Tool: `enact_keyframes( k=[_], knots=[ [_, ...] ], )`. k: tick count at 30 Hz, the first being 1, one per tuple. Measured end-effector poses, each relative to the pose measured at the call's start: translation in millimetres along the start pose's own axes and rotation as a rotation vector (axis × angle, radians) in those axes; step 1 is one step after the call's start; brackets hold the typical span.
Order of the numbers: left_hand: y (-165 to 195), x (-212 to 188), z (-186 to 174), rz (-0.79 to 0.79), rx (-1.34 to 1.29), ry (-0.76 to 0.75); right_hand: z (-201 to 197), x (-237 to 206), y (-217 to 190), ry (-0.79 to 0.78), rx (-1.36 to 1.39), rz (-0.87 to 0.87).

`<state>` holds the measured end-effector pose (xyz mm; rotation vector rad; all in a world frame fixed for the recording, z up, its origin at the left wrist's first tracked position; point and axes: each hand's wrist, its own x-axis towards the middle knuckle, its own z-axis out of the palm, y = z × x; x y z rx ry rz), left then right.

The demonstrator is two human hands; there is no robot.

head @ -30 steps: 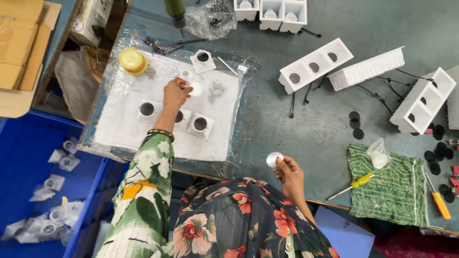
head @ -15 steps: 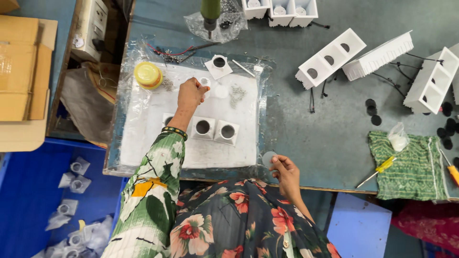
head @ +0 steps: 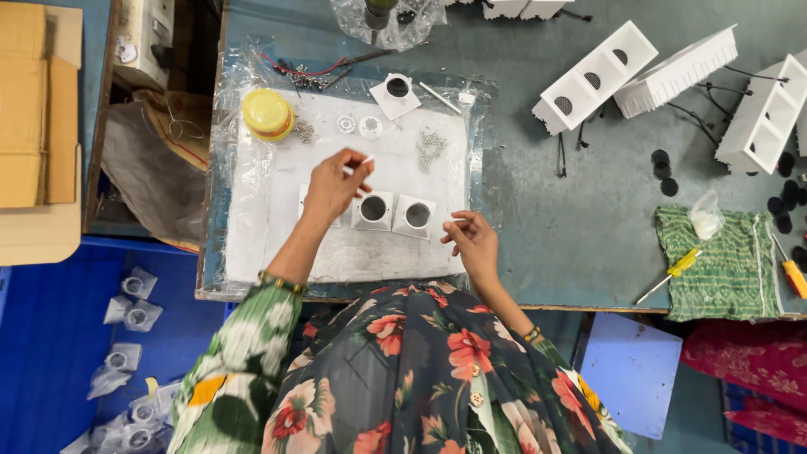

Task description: The person sits at a factory workbench fitting black circular mesh discs into the openings of white plastic fixture housings and pressing them into place. They then pick up a green soldering iron and apply its tip to the assembled housing, working on the joints while steadying the unit with the other hand.

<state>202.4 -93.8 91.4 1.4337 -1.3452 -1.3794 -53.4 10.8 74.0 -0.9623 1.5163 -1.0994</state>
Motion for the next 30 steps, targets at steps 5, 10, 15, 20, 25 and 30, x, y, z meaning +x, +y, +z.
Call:
enact_keyframes(
  k=[5, 10, 15, 20, 25, 30],
  knots=[
    [-27, -42, -26, -0.057, -0.117, 0.056, 18, 25, -15, -0.055, -0.111, -0.045],
    [-54, -56, -38, -0.162, -0.158, 0.116, 29, 35, -16, -0.052, -0.289, -0.034],
    [-60, -55, -33, -0.174, -0.122, 0.106, 32, 40, -11, -0.068, -0.38, -0.128],
    [-57, -46, -27, -0.177, -0.078, 0.082, 28, 41, -7, -0.093, -0.447, -0.148],
    [-58, -42, -22, -0.168, -0.08, 0.068, 28, 46, -4, -0.097, -0.483, -0.156],
    [-64, -43, -17, -0.149, -0.083, 0.064, 25, 51, 2, -0.133, -0.446, -0.17]
  ],
)
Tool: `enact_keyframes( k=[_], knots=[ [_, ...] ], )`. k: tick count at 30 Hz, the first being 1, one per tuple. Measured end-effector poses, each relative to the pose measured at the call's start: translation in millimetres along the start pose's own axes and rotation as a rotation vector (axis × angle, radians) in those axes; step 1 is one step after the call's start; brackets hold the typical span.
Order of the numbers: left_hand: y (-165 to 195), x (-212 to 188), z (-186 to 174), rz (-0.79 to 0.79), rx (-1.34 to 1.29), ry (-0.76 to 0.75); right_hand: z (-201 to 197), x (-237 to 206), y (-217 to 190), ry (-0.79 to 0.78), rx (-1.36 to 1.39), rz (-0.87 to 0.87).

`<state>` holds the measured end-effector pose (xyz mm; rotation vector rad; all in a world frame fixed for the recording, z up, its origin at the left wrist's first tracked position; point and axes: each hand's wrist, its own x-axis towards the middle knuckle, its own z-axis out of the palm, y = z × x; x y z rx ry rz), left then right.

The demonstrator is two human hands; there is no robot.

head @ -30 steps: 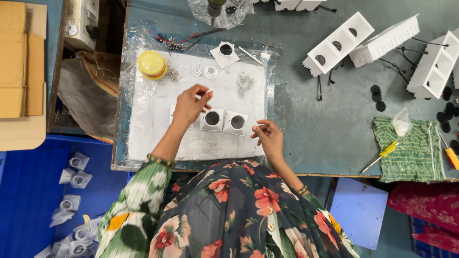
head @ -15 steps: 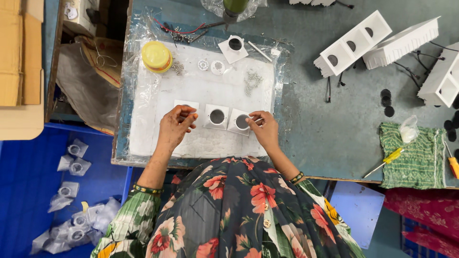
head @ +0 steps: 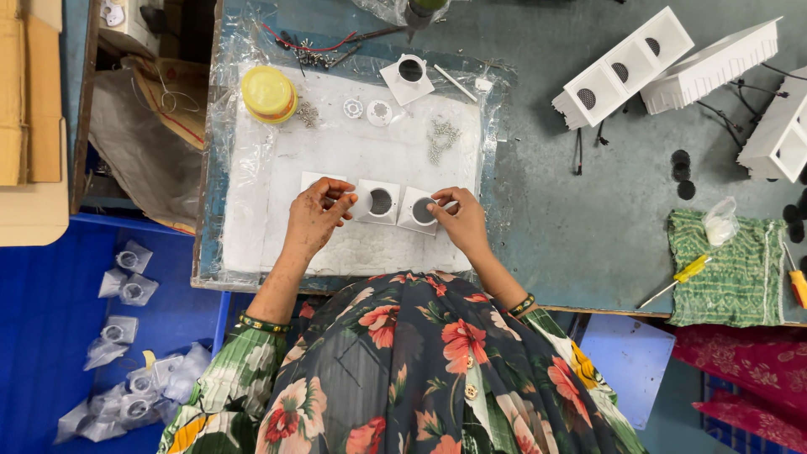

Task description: The person sits at a factory workbench fitting black circular mesh discs into the openings of white plastic fixture housings and pressing them into place. They then pick up a green soldering iron and apply its tip to the assembled housing, working on the joints while steadying the unit with the other hand.

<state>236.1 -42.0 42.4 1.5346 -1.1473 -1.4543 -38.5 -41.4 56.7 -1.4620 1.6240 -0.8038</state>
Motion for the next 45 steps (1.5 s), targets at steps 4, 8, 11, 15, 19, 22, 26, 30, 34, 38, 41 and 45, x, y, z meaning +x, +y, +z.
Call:
enact_keyframes(
  k=[4, 8, 11, 15, 19, 22, 26, 30, 34, 38, 41, 45],
  knots=[
    [-5, -1, -1, -0.001, 0.02, 0.0, 0, 5, 6, -0.068, 0.135, 0.109],
    [-9, -2, 0, -0.001, 0.019, -0.001, -2, 18, 8, -0.199, 0.259, 0.375],
    [-9, -1, 2, 0.0, 0.012, -0.014, -8, 24, 5, -0.252, 0.241, 0.47],
    [-8, -2, 5, -0.002, -0.016, -0.022, -10, 19, 2, -0.252, 0.271, 0.46],
    [-6, -3, 3, -0.008, 0.013, -0.008, -7, 11, 3, -0.163, 0.26, 0.288],
    [-3, -5, 1, -0.007, 0.016, 0.001, -13, 11, 5, -0.11, 0.331, 0.27],
    [-1, -4, 4, -0.003, -0.129, -0.031, -31, 16, 8, -0.024, 0.587, 0.444],
    [-6, -3, 14, -0.157, -0.491, -0.124, -44, 15, 16, 0.056, 0.717, 0.492],
    [-14, 0, 34, -0.216, -0.632, -0.225, -45, 10, 25, 0.039, 0.757, 0.53],
    [-8, 6, 65, 0.112, 0.026, -0.137, -39, 7, 31, -0.013, 0.731, 0.517],
    [6, 13, 84, 0.245, 0.498, -0.136, -35, 5, 33, -0.015, 0.688, 0.474],
    [21, 18, 95, 0.401, 0.756, -0.157, -37, -1, 38, 0.014, 0.682, 0.408]
  ],
)
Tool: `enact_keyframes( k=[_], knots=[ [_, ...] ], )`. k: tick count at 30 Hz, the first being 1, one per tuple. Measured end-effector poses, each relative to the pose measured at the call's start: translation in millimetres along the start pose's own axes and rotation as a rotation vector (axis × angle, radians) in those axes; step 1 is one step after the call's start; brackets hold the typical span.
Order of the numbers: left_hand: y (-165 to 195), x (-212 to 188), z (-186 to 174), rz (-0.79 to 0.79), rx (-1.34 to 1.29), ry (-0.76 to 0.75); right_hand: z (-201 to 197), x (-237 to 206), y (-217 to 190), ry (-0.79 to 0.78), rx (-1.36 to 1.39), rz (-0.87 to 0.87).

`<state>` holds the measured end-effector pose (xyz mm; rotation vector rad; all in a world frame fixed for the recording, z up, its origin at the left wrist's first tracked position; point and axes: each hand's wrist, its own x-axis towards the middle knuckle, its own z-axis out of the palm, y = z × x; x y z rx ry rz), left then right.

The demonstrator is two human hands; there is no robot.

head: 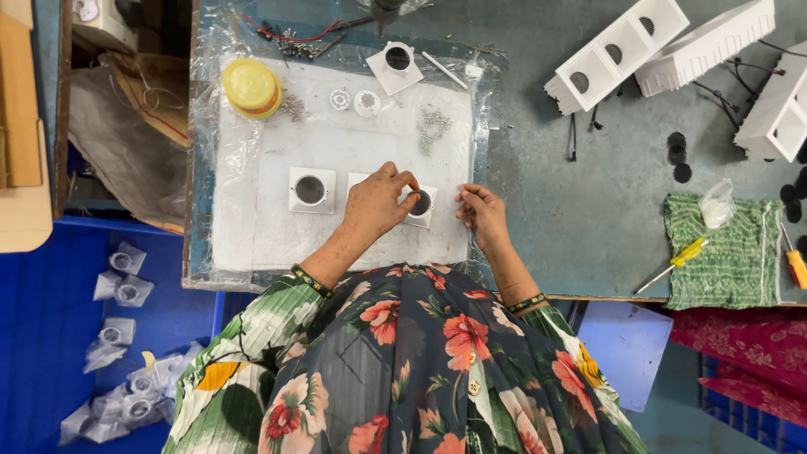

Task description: The person sits at a factory workbench fitting black circular mesh discs into the openings of white plastic fixture housings and pressing them into place. They then pick up a green soldering iron and apply its tip to the assembled housing, working on the joints while steadying the unit with the other hand.

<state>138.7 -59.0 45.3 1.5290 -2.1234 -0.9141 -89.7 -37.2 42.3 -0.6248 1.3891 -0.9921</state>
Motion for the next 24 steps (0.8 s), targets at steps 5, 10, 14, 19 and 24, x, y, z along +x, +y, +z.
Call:
enact_keyframes(
  k=[5, 10, 14, 19, 24],
  knots=[
    [0, -2, 9, 0.136, 0.198, -0.009, -11, -3, 6, 0.025, 0.105, -0.054],
    [-3, -2, 16, 0.154, 0.247, -0.061, -13, -1, 11, 0.028, 0.075, -0.082],
    [-1, 0, 14, 0.15, 0.281, -0.069, -15, 0, 13, 0.019, 0.082, -0.093],
    [2, 3, 16, 0.217, 0.252, -0.061, -16, 1, 14, 0.014, 0.08, -0.097],
    [-1, 10, 20, 0.264, 0.239, -0.132, -14, -2, 13, 0.005, 0.075, -0.102]
  ],
)
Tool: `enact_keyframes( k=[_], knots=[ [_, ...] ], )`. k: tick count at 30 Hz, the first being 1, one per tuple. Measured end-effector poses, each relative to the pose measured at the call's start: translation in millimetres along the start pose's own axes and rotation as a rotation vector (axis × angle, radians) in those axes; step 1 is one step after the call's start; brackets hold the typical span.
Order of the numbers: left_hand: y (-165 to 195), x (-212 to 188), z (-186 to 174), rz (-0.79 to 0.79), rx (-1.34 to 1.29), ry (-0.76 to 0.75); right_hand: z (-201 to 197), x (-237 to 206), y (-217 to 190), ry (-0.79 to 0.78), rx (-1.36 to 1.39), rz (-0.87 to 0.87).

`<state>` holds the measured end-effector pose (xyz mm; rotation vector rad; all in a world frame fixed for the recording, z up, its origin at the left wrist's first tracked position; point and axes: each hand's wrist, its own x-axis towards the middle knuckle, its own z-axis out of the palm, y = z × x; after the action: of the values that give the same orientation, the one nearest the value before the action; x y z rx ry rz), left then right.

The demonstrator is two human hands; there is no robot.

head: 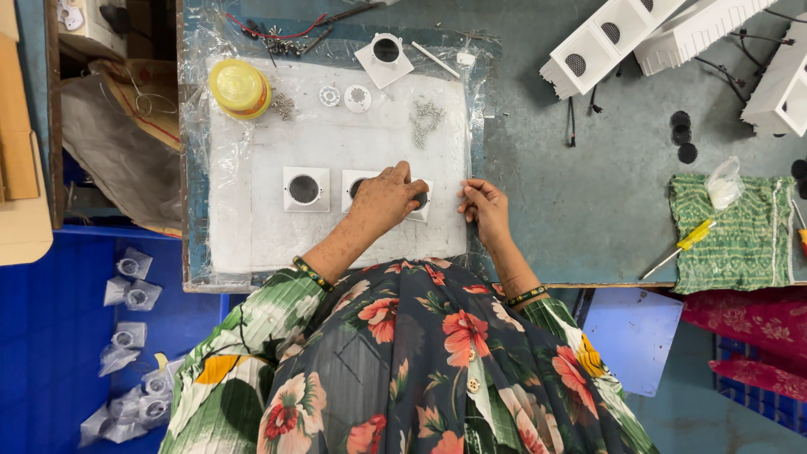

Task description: The person sits at a factory workbench fitting black circular mesh discs into the openings of white plastic fixture housings and pressing them into place. They then pick up a green soldering iron and apply its tip to the assembled housing, working on the joints while steadying the unit with the other hand.

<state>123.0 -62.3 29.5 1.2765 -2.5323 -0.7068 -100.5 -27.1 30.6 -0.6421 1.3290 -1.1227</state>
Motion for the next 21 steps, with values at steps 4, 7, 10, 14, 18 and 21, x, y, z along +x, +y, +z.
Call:
enact_keyframes(
  k=[4, 7, 10, 14, 18, 21],
  knots=[
    [-3, 7, -6, 0.044, -0.003, -0.051, 3, -1, -3, 0.008, -0.003, 0.007],
    [-3, 13, -13, 0.074, -0.009, -0.115, 5, -2, -6, 0.012, -0.005, 0.01],
    [-2, 16, -19, 0.088, -0.02, -0.163, 5, -2, -6, 0.019, -0.017, 0.011],
    [-3, 17, -22, 0.154, 0.008, -0.158, 4, -2, -6, 0.013, -0.017, 0.006],
    [-6, 19, -26, 0.188, -0.015, -0.134, 4, -2, -5, 0.005, -0.015, 0.003],
    [-9, 23, -31, 0.187, 0.028, -0.163, 4, -1, -5, 0.009, -0.005, 0.011]
  ],
)
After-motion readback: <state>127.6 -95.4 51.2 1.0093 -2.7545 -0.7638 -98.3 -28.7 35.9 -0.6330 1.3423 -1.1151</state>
